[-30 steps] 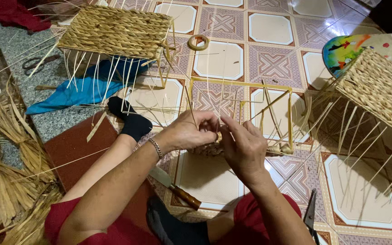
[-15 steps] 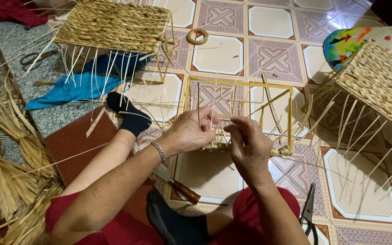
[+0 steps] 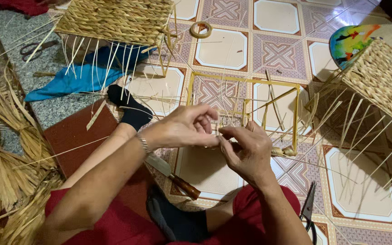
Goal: The person weaves a rectangular basket using dried palm leaves, interlacing them through a bamboo frame. They trim excess strands with scissors and continue weaving the sides.
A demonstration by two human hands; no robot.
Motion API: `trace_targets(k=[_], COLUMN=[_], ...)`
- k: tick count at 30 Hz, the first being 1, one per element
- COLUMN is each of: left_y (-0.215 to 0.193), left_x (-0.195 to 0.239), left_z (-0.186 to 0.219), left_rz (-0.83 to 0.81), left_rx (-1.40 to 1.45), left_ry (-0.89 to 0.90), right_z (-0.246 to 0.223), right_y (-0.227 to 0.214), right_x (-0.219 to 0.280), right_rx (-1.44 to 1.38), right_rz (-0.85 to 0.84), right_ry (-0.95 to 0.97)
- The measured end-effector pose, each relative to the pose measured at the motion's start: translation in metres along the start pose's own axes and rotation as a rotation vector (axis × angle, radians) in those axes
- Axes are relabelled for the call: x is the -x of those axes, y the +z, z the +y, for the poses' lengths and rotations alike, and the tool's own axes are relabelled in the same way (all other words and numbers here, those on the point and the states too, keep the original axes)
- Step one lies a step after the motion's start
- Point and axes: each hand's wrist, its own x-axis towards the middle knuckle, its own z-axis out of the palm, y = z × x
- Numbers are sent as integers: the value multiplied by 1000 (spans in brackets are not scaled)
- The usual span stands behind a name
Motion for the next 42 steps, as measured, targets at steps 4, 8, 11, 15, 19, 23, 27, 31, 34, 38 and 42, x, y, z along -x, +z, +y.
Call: trace_targets(k=[4,8,11,15,19,23,27,31,34,38,42], left_y=[-12,-1,10,31,47,50,34,28,40,49,52], left_x=[19,19,9,3,-5,-12,-3,9,3,-3,1], left_z=[-13,-23,-26,-34,-44,-42,-30,-22,-21,-25,-26], left_rz=[-42,77,238,473,586,507,398,312,442,516,555], left_rx=[-214,-242,-205,-363,-548,-496,-233,-52,-53,-210,-225], left_ry=[488,312,225,325,429,289,180,227,267,227,184], right_z=[0,0,-1,-1,-1,0,4,6,7,14,21], right_y=[0,0,-1,-1,0,1,3,5,2,-13,-32], right_x=[1,2,3,3,5,9,9,11,13,19,32], right_rx=[-9,66,127,135,131,140,136,111,23,-482,-546], right_rz=[-23,-31,-41,-43,-26,-26,-31,-32,-21,192,380], right_ry=[-11,-44,-71,-82,-111,-116,-101,-83,-35,237,361])
